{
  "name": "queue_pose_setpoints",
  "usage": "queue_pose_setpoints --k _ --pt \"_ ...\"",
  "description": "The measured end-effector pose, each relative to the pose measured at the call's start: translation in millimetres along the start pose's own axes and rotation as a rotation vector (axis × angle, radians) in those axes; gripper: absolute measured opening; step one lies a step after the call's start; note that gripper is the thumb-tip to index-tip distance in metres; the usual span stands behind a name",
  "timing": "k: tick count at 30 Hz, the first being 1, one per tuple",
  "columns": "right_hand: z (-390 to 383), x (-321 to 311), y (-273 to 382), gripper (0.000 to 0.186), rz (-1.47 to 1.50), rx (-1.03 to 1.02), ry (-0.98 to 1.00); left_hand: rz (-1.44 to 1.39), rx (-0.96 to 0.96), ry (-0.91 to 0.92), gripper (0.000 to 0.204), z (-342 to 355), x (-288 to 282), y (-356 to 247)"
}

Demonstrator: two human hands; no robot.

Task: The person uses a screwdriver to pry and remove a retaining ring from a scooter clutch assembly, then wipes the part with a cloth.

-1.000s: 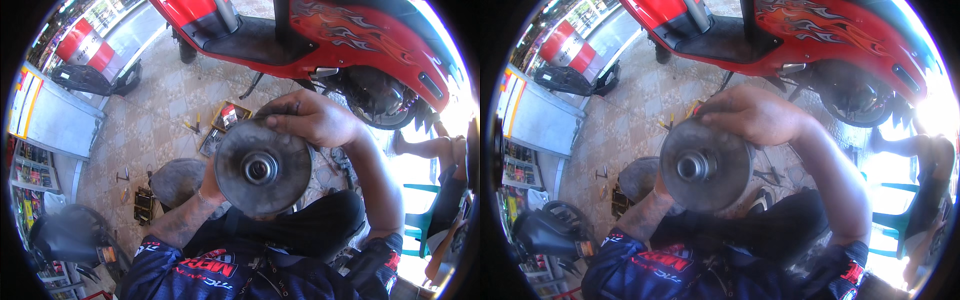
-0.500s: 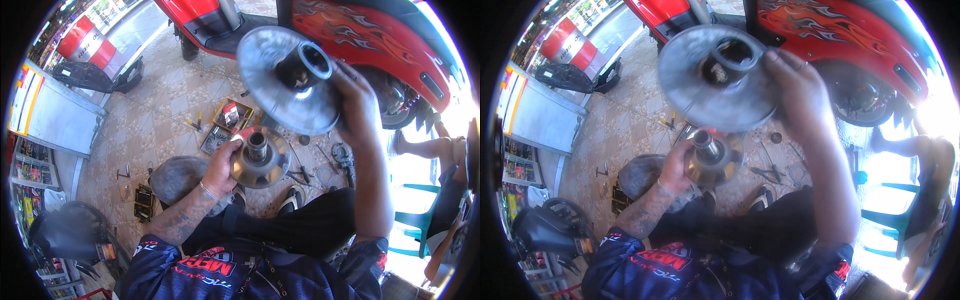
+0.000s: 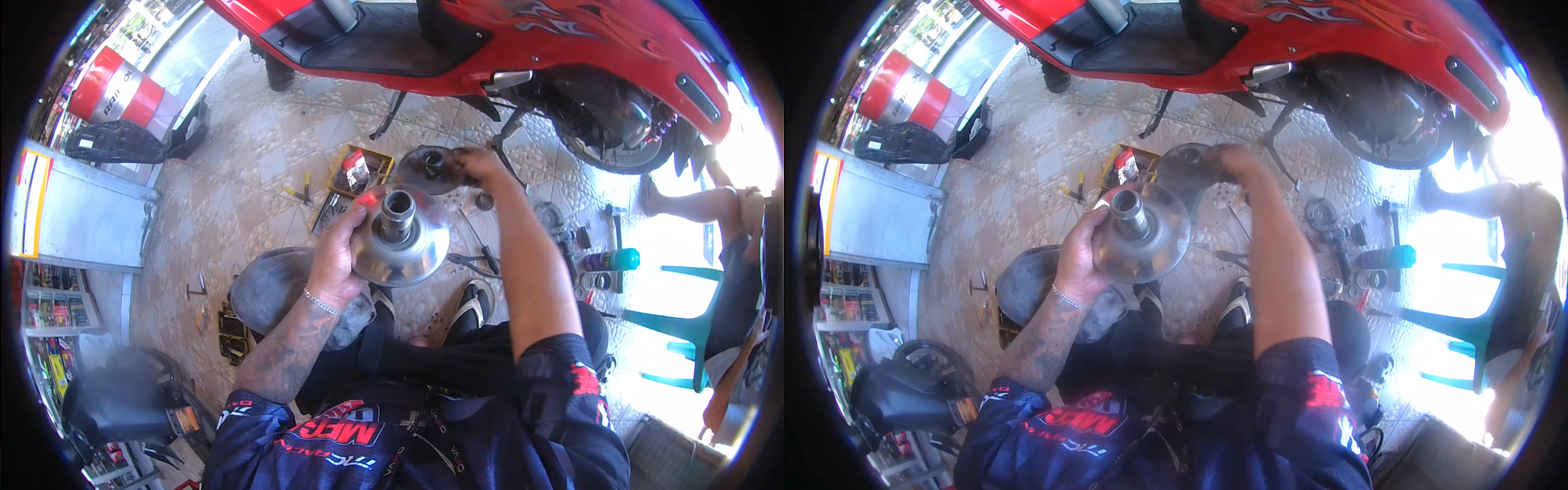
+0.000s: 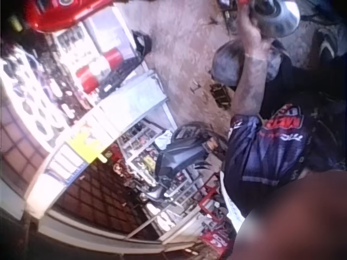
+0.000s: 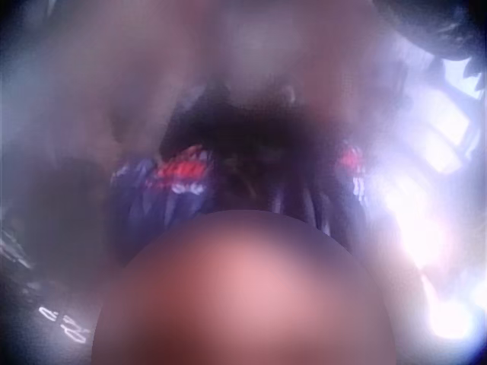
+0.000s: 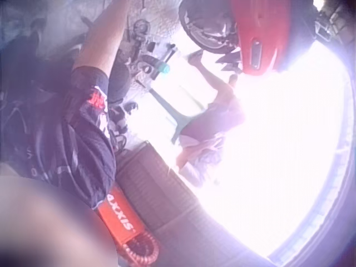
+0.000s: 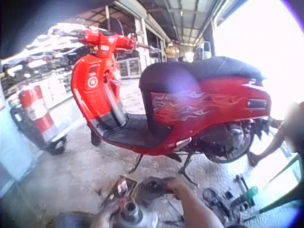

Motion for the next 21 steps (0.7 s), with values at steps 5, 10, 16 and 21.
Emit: queue_pose_setpoints --k 5,10,16,21 --pt "12 46 -119 0.034 0.097 0.165 -0.284 0.06 -0.013 -0.075 0.046 3 -10 -1" --pt "-5 54 -151 0.041 -0.222 0.107 -0.496 0.075 -0.008 -0.122 0.047 10 -20 -3" --pt "20 72 -202 0.04 0.204 0.212 -0.396 0.051 -0.018 -0.136 0.047 21 -28 -7" --pt "44 85 -227 0.046 0.19 0.209 -0.248 0.053 -0.043 -0.152 0.046 22 -29 -4"
Point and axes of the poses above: each hand's wrist, its own z-axis towards the middle knuckle, its own x-axis out of the palm, y = z × x, the point moved 9 cm from there along z, towards the middle knuckle, and after that the axes turned 11 degrees about -y, right-handed, at the moved point
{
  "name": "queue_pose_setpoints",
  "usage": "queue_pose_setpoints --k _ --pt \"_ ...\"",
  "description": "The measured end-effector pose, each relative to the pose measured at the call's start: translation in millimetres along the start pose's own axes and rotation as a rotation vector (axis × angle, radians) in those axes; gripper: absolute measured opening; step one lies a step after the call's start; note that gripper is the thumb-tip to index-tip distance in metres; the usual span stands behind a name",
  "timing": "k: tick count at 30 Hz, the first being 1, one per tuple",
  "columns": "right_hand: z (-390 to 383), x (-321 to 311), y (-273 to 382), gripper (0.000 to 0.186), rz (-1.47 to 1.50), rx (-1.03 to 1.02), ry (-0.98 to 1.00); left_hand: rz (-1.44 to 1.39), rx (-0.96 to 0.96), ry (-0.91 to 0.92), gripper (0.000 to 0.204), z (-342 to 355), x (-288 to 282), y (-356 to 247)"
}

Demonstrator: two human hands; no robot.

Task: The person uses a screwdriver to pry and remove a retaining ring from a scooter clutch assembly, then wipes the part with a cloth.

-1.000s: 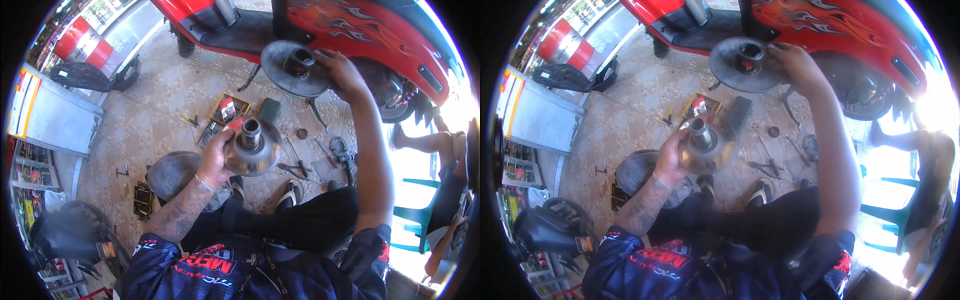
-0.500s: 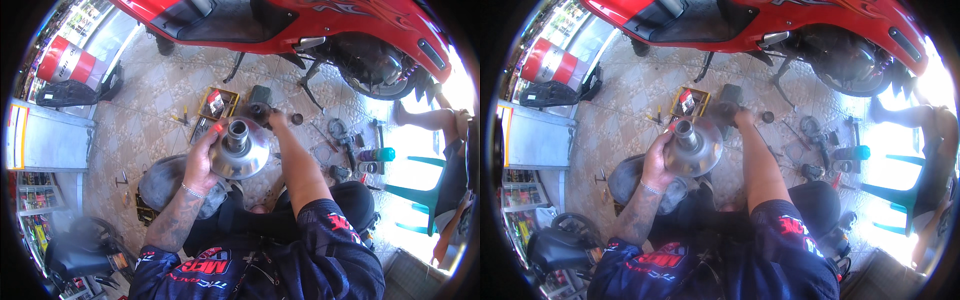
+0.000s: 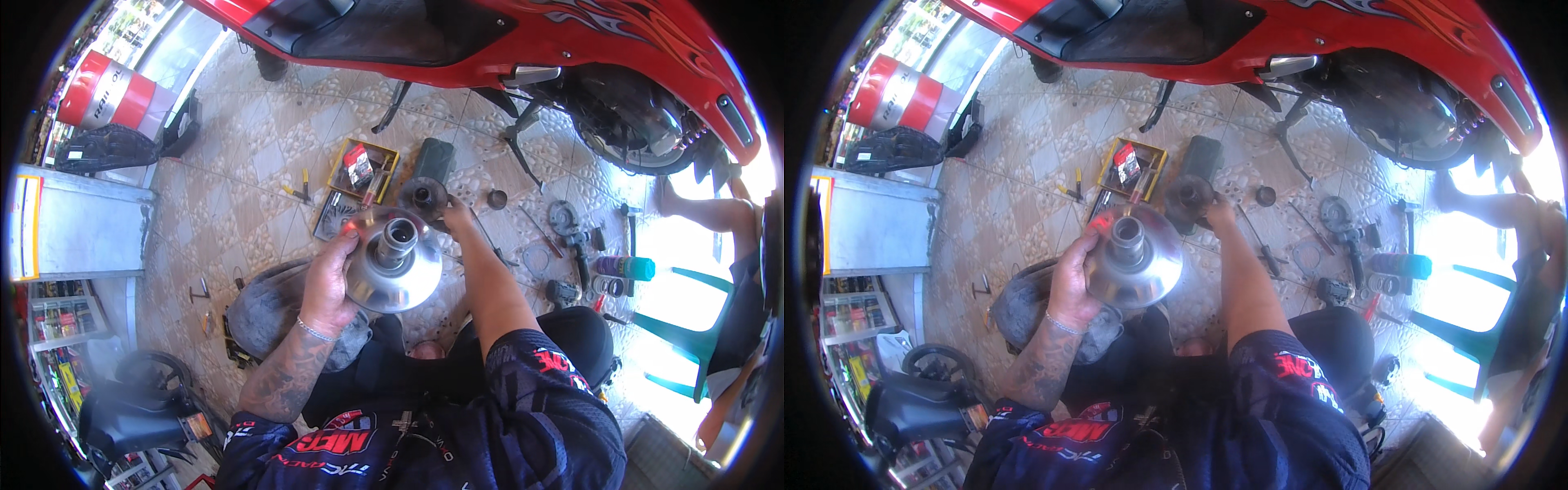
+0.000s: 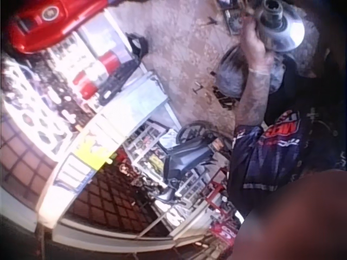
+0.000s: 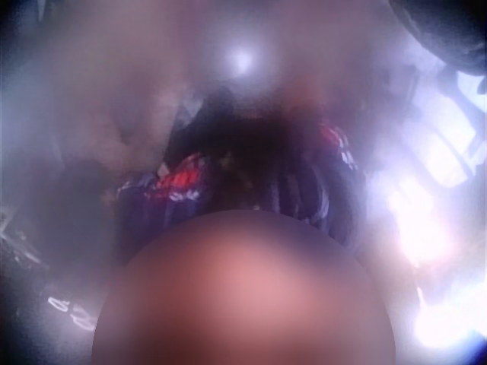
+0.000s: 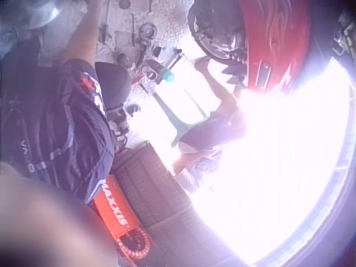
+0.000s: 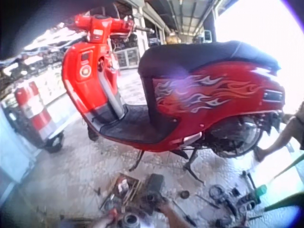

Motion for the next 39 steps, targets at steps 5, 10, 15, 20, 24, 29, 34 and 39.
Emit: queue_pose_setpoints --k 5,10,15,20,24,29,34,39 --pt "-22 -13 28 0.054 -0.27 0.143 -0.003 -0.001 0.012 0.049 0.045 -6 9 -2" --pt "-65 -15 178 0.06 -0.822 -0.097 0.324 -0.015 0.02 0.093 0.045 -13 11 -2" --pt "-190 0 289 0.057 -0.775 -0.13 0.856 -0.023 0.026 0.117 0.046 -21 12 -5" --pt "-300 -9 271 0.055 -0.275 0.074 0.867 -0.019 0.067 0.124 0.048 -28 14 -12" --pt "-316 -9 270 0.045 -0.046 -0.044 0.783 -0.044 0.072 0.195 0.043 -30 15 -14" --pt "-268 -22 306 0.037 -0.27 -0.206 0.765 0.059 0.107 0.15 0.046 -27 11 -8" --pt "-170 -25 276 0.038 -0.536 -0.319 0.714 0.303 0.097 0.009 0.06 -24 1 0" --pt "-90 -48 162 0.041 -0.872 -0.349 0.602 0.399 0.107 -0.023 0.074 -28 1 1"
Point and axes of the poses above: each hand's wrist, its own z-axis towards the middle knuckle, its own x-axis out of the palm, y = z × x, the point moved 9 cm from there along z, towards the middle knuckle, and after that the axes turned 11 degrees about -y, right-handed, at the moved point
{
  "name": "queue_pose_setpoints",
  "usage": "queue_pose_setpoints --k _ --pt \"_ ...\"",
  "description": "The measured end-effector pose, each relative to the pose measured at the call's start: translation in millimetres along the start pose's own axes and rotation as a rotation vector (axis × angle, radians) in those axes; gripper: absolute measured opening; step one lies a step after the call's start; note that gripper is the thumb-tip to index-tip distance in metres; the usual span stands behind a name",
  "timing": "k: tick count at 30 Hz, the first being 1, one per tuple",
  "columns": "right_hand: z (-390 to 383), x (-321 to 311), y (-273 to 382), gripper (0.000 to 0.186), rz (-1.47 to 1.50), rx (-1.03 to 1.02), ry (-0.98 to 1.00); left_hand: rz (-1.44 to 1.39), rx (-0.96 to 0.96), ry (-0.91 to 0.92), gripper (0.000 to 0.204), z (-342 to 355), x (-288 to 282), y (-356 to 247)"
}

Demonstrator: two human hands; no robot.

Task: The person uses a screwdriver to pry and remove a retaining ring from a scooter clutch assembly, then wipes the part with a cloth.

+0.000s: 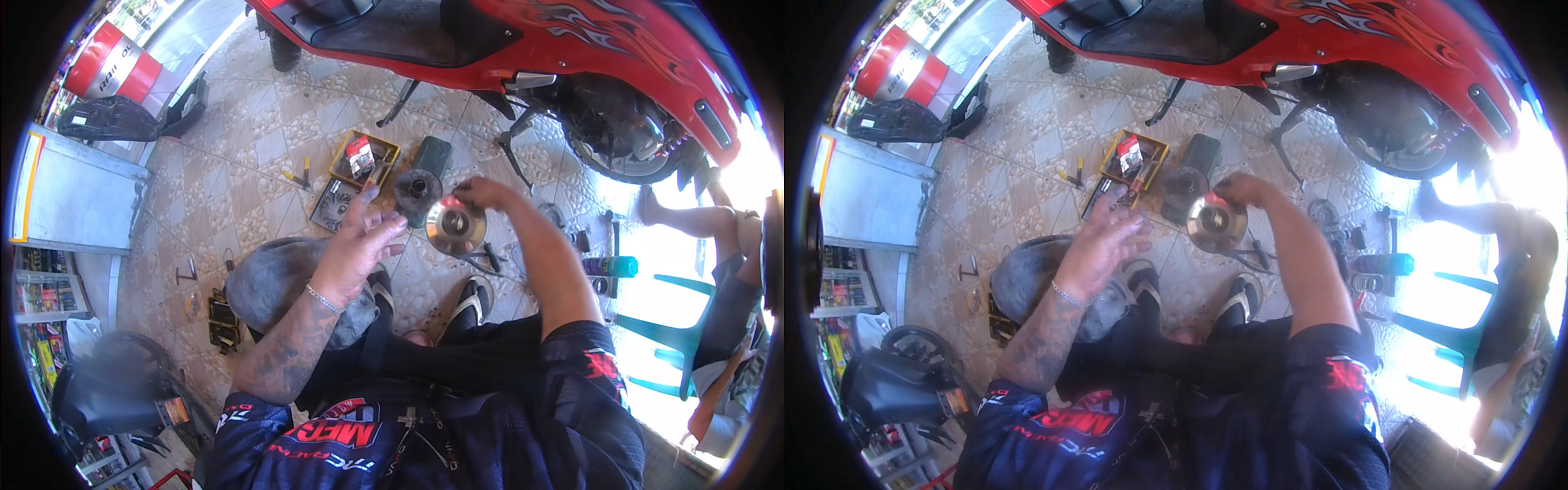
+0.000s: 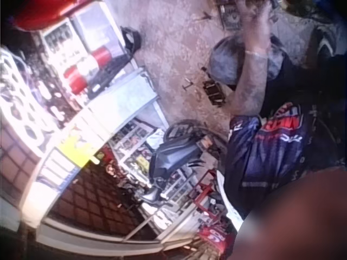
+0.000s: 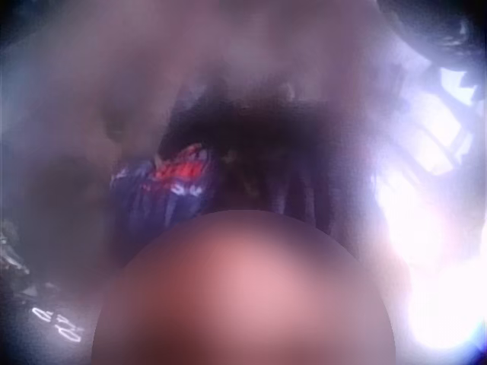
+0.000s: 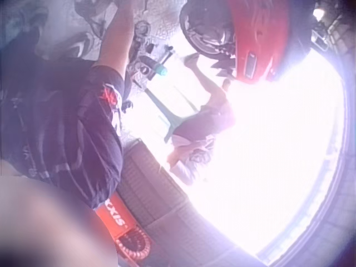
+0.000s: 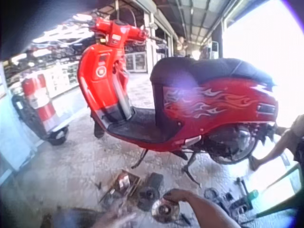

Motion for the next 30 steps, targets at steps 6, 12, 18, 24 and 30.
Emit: queue_pose_setpoints --k 6,12,18,24,30 --pt "18 96 -62 0.044 -0.231 -0.105 -0.094 0.034 -0.031 0.063 0.079 -3 9 -1" --pt "15 141 -104 0.037 -0.186 0.042 -0.333 0.011 -0.043 0.089 0.081 0 10 -3" --pt "12 143 -107 0.037 -0.039 0.194 -0.381 0.039 -0.054 0.068 0.084 4 6 -3" --pt "20 153 -104 0.053 -0.187 0.325 -0.256 0.002 -0.061 0.051 0.086 5 3 -6" --pt "15 152 -18 0.041 -0.747 0.14 0.228 -0.025 -0.045 0.062 0.087 1 1 -9"
Point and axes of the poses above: each hand's wrist, its own z-axis towards the middle knuckle, its own x-axis out of the palm, y = z × x, the point moved 9 cm from there along z, towards the middle knuckle, and after that the axes turned 11 degrees about -y, right-handed, at the moved point
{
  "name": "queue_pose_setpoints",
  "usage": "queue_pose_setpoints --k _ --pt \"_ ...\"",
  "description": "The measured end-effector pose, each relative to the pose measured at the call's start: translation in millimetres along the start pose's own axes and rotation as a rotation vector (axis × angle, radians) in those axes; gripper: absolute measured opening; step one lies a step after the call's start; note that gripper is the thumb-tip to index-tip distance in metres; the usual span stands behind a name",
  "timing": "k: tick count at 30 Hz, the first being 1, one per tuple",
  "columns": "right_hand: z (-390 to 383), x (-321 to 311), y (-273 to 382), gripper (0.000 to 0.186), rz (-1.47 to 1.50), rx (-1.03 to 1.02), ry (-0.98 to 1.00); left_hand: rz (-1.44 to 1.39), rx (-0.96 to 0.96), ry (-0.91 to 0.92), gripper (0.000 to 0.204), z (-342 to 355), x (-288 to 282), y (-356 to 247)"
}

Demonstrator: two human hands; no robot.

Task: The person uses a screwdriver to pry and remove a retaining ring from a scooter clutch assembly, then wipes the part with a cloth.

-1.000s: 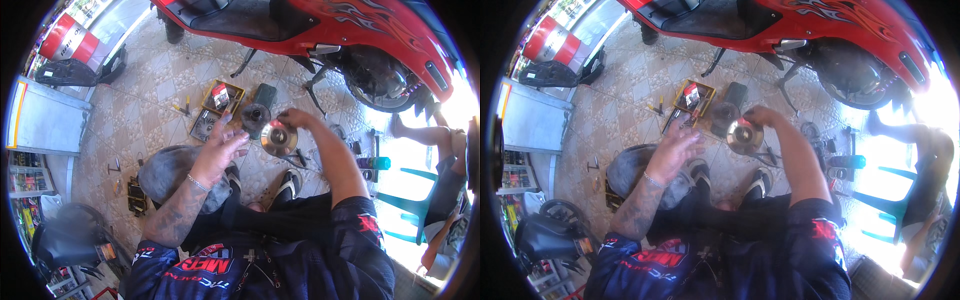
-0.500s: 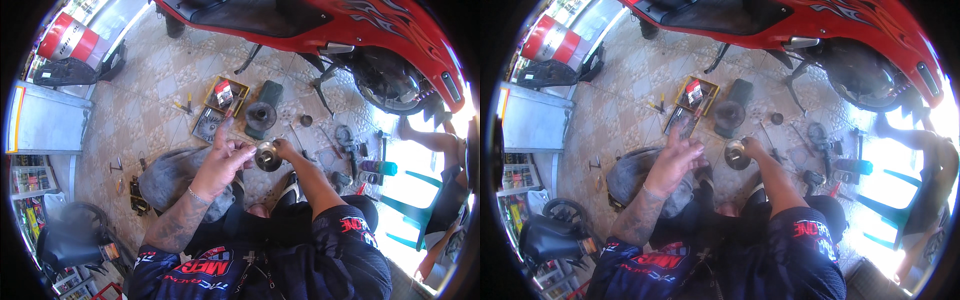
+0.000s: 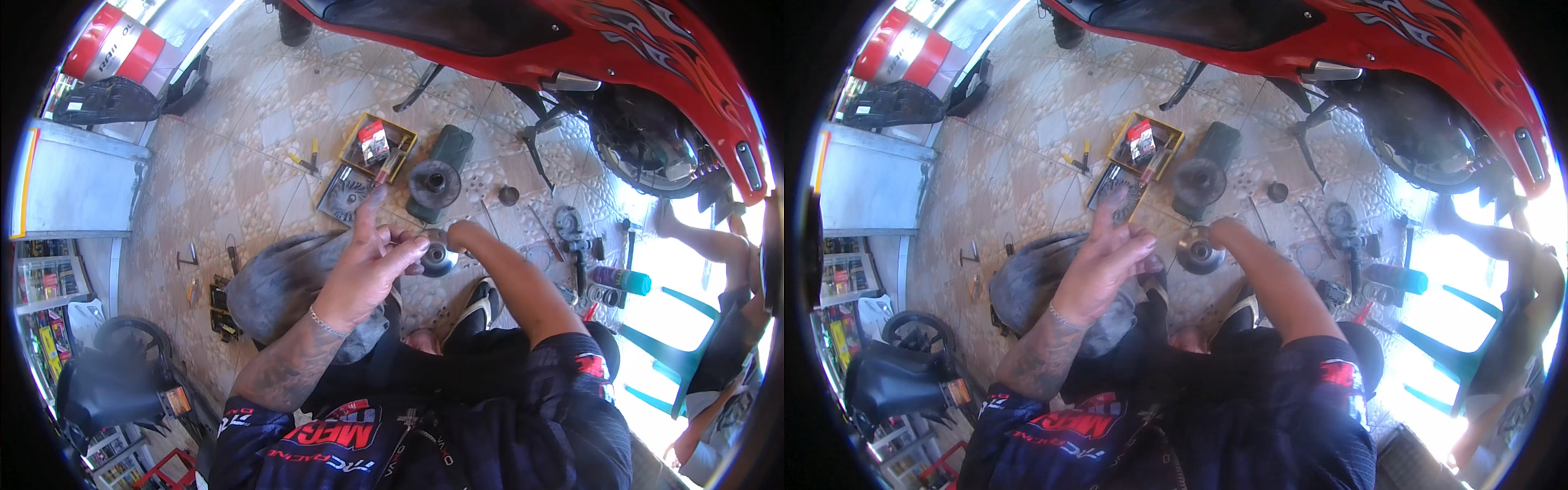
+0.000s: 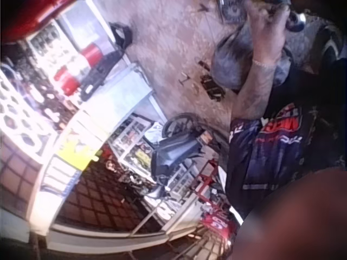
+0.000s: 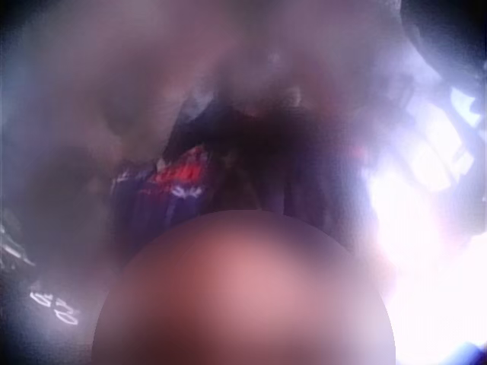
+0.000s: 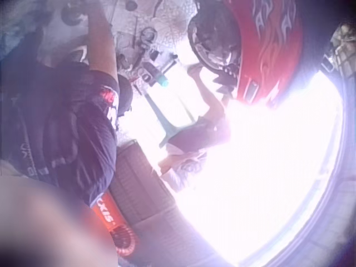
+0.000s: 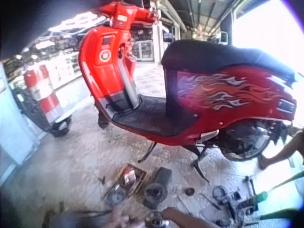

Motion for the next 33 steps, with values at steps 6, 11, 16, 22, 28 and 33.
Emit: queue_pose_setpoints --k 6,11,16,22,28,33 --pt "-78 -82 125 0.036 0.129 -0.657 0.289 0.048 0.081 0.023 0.087 -2 1 -6" --pt "-100 -60 179 0.039 0.637 -0.586 0.1 0.002 0.122 -0.023 0.097 -4 -6 -14" --pt "-102 -96 181 0.042 0.899 -0.524 -0.03 0.069 0.189 -0.066 0.09 -12 -14 -19" --pt "-94 -92 193 0.046 0.872 -0.443 0.006 0.011 0.268 -0.112 0.096 -13 -25 -34" --pt "-92 -30 220 0.047 0.682 -0.615 -0.027 0.052 0.328 -0.136 0.098 -18 -31 -36" --pt "-128 -159 175 0.049 0.868 -0.543 -0.223 0.098 0.329 -0.195 0.094 -26 -44 -39"
Point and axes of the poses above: each hand's wrist, its own z-axis towards the middle knuckle, its own x-axis out of the palm, y = z × x, the point moved 9 cm from there along z, towards the middle knuckle, and after that the axes turned 11 degrees about -y, right-handed, at the moved point
